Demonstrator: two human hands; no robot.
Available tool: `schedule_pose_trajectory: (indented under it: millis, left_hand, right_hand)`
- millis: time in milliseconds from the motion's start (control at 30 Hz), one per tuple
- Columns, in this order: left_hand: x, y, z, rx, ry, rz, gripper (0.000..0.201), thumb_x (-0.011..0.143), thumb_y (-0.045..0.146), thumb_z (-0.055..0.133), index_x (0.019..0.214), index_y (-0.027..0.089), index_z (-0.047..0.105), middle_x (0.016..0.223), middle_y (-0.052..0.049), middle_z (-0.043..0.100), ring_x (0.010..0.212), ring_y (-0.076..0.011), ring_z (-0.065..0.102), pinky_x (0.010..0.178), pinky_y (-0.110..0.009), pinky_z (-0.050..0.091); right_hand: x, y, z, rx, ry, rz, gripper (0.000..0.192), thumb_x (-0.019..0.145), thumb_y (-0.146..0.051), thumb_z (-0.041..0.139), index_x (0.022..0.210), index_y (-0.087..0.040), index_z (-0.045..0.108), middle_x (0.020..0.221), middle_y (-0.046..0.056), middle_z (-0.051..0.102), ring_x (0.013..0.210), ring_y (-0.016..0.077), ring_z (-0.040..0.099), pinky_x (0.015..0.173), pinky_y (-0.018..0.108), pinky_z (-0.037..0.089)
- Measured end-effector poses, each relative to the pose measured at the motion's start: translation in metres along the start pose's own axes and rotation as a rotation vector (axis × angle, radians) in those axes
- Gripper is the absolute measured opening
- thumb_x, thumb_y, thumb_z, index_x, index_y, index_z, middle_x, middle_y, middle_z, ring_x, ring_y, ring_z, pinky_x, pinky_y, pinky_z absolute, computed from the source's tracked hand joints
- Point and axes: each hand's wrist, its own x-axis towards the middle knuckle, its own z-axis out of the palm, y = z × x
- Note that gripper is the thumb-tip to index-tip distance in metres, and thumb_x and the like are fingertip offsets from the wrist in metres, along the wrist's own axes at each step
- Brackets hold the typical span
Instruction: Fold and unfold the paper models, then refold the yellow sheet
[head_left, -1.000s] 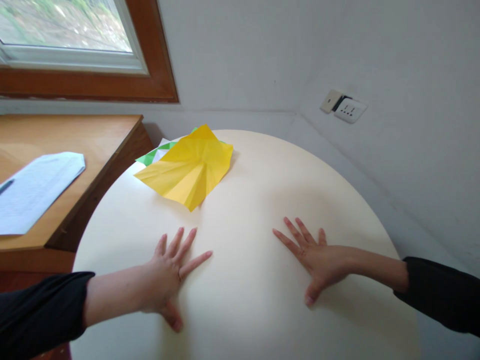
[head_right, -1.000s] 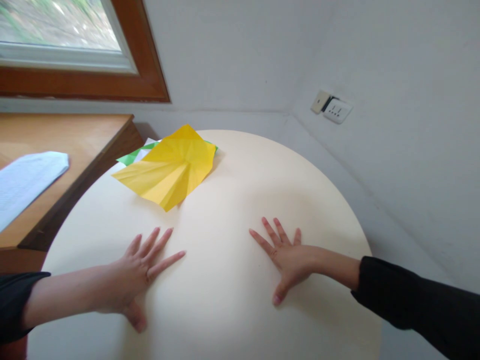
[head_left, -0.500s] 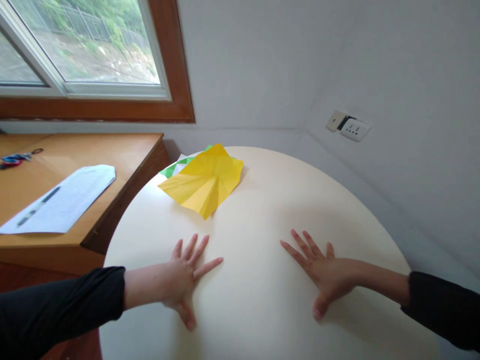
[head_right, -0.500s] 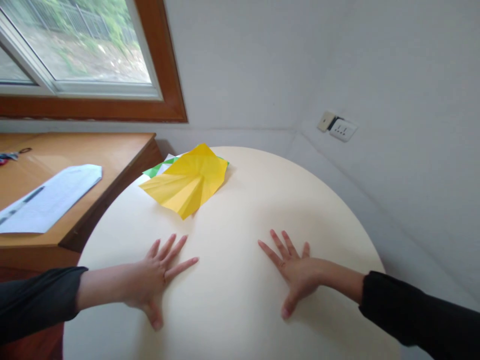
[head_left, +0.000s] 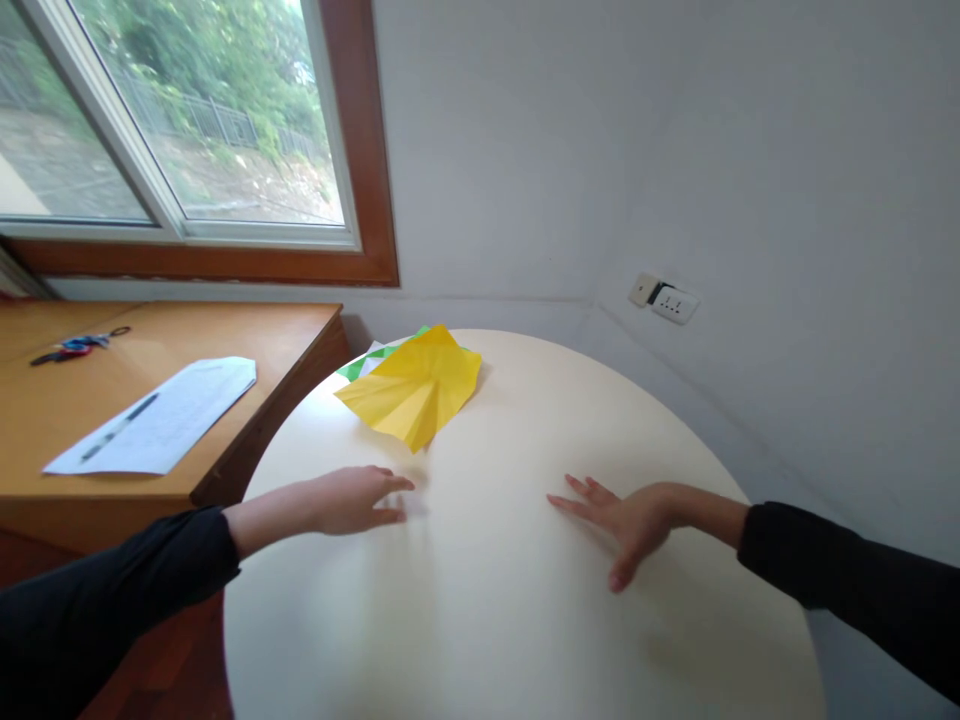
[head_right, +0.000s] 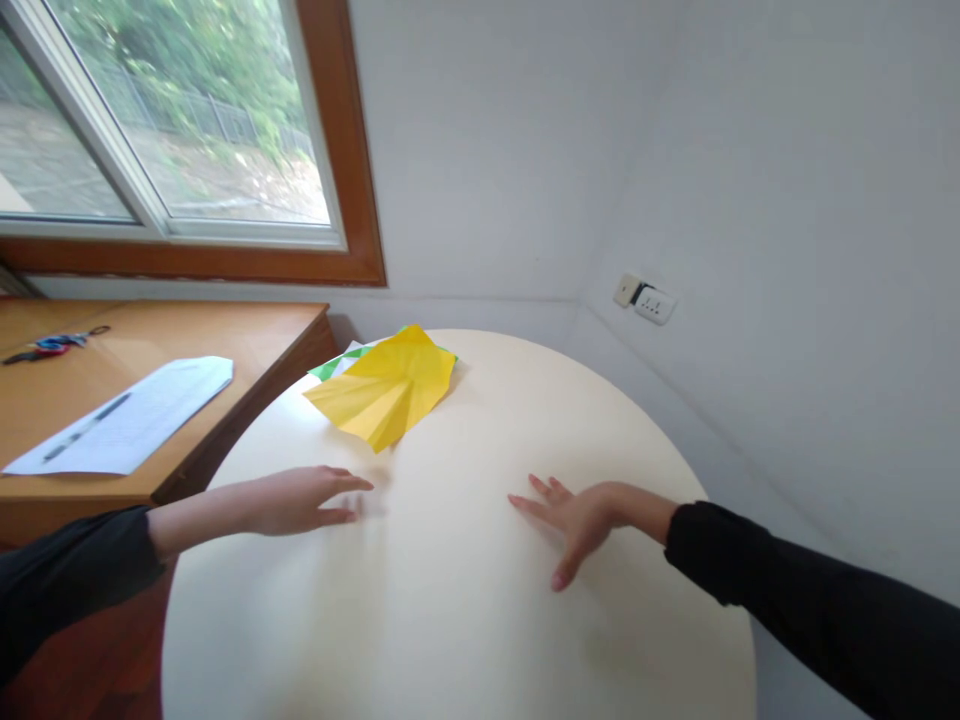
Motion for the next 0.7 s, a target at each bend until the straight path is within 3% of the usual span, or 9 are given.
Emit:
schedule_pose_trajectory:
  millis: [133,200,300,433,600,700]
  left_hand:
    - [-0.005,-0.003,-0.012,0.113,0.203,-0.023,0.039,0.087,0.036,0.040,0.111,0.018,0.064,0.112,-0.013,0.060,0.097,-0.0245,0.061,0.087,-0.036,0.047]
    - [-0.005,-0.007,-0.010,0.165,0.285,-0.015,0.037,0.085,0.034,0.043,0.110,0.017,0.065,0.121,-0.015,0.053,0.108,-0.0265,0.056,0.095,-0.037,0.042]
    - [0.001,-0.015,-0.003,0.238,0.349,-0.003,0.037,0.081,0.034,0.054,0.114,0.021,0.063,0.139,-0.015,0.038,0.129,-0.0326,0.034,0.106,-0.043,0.029]
    - [0.012,-0.020,0.005,0.276,0.322,-0.009,0.048,0.079,0.031,0.058,0.126,0.020,0.053,0.150,-0.017,0.019,0.138,-0.0349,0.015,0.109,-0.049,0.017]
    - [0.026,-0.026,0.010,0.309,0.266,-0.030,0.054,0.081,0.031,0.052,0.133,0.016,0.043,0.151,-0.022,0.011,0.138,-0.0359,0.008,0.108,-0.052,0.013]
    - [0.034,-0.033,0.016,0.327,0.255,-0.029,0.056,0.083,0.033,0.048,0.134,0.011,0.040,0.150,-0.024,0.010,0.138,-0.0369,0.008,0.108,-0.052,0.012]
  right_hand:
    - [-0.027,-0.003,-0.026,-0.010,0.005,-0.034,0.103,0.061,-0.063,0.063,0.144,-0.019,0.019,0.152,0.013,0.012,0.136,0.0335,0.019,0.109,0.045,0.019]
    - [-0.042,-0.002,-0.031,0.009,0.076,-0.035,0.092,0.068,-0.063,0.056,0.143,-0.018,0.024,0.147,0.012,0.029,0.133,0.0320,0.030,0.107,0.044,0.025]
    - [-0.065,-0.001,-0.027,0.019,0.178,-0.034,0.082,0.071,-0.062,0.053,0.140,-0.022,0.033,0.144,0.008,0.037,0.131,0.0323,0.035,0.106,0.045,0.029]
    - [-0.097,-0.004,-0.002,0.074,0.344,0.027,0.073,0.075,-0.061,0.049,0.136,-0.022,0.043,0.139,0.008,0.044,0.128,0.0339,0.038,0.105,0.047,0.033]
    - [-0.113,-0.008,0.051,0.101,0.506,0.055,0.055,0.080,-0.055,0.047,0.126,-0.027,0.054,0.132,0.006,0.053,0.120,0.0312,0.050,0.100,0.045,0.042]
    - [-0.107,-0.007,0.078,-0.095,0.790,-0.064,0.035,0.082,-0.037,0.049,0.111,-0.027,0.065,0.113,0.007,0.066,0.102,0.0276,0.063,0.086,0.042,0.053]
